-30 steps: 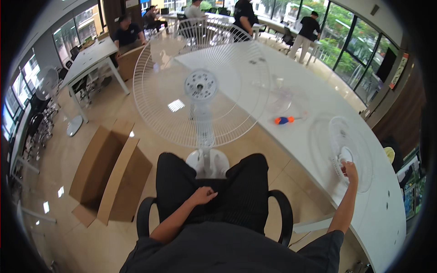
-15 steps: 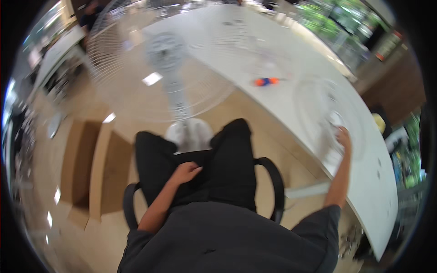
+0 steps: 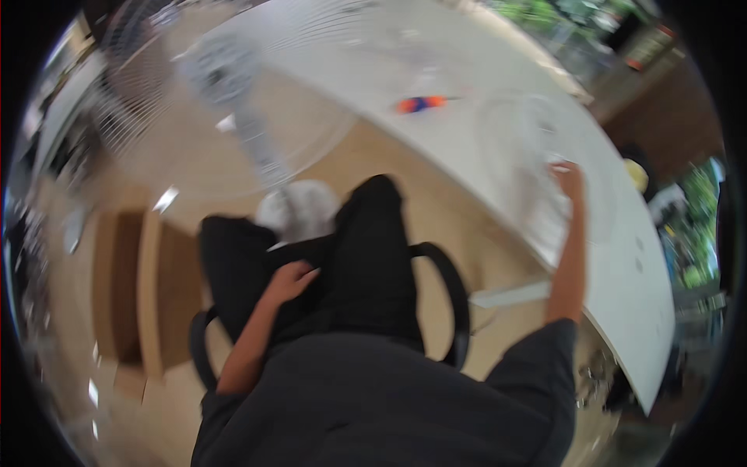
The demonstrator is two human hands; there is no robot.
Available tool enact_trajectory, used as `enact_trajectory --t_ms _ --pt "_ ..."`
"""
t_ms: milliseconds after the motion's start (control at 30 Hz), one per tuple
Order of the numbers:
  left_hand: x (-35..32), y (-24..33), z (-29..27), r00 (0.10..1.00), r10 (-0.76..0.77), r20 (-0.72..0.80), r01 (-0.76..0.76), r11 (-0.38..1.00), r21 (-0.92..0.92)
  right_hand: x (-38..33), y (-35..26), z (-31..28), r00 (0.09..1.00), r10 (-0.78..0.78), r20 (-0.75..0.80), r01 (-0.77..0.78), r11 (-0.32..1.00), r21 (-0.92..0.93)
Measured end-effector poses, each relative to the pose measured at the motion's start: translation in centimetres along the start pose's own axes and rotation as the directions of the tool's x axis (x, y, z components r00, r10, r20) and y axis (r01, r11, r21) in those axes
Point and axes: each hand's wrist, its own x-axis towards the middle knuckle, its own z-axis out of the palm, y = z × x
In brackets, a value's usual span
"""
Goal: The person attaches a plastic cover to the fan motor, secures screws into the motor housing using a screwdriver, and mounts the rear fan grille onto the fan unit.
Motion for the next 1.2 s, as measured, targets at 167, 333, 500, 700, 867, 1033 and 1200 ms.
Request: enact_trajectory --t_ms 167,333,500,700,867,1033,1200 --pt "-0.6 -0.9 0.7 0.983 -0.182 -0.023 0.178 0.976 -0.127 2.0 -1.3 2.2 0.973 -0.152 0.172 0.154 0.988 0.002" --pt "-1.8 0.1 -0.9 0.950 -0.313 0.023 0.313 0.943 -0.115 3.1 -5.2 2.4 0.931 0.032 0.365 -0.071 0.993 0.094" --pt "-1.0 0.4 -1.1 0.954 -0.298 0.039 0.300 0.946 -0.121 2.5 -2.7 0.5 0.987 -0.046 0.153 0.022 0.988 0.155" --pt "-1.0 -0.4 -1.0 0.962 -0.273 -0.002 0.269 0.950 -0.159 1.3 -9.6 -6.0 0.989 0.069 -0.128 -0.066 0.997 0.029" --pt "4.2 -2.5 -1.7 0.885 -0.276 -0.375 0.178 0.945 -0.276 -1.9 -23.2 -12.2 0.989 0.122 -0.086 -0.037 0.761 0.648" --pt "14.4 -5.6 -2.7 0.401 -0.292 -0.868 0.357 0.923 -0.145 -6.0 -38.1 -13.5 0.989 -0.131 0.063 0.047 0.694 0.718" --pt "22.8 -11.2 -4.1 0.264 0.153 -0.952 0.506 0.818 0.272 -8.6 -43.1 -7.2 0.812 -0.351 0.466 -0.051 0.753 0.656"
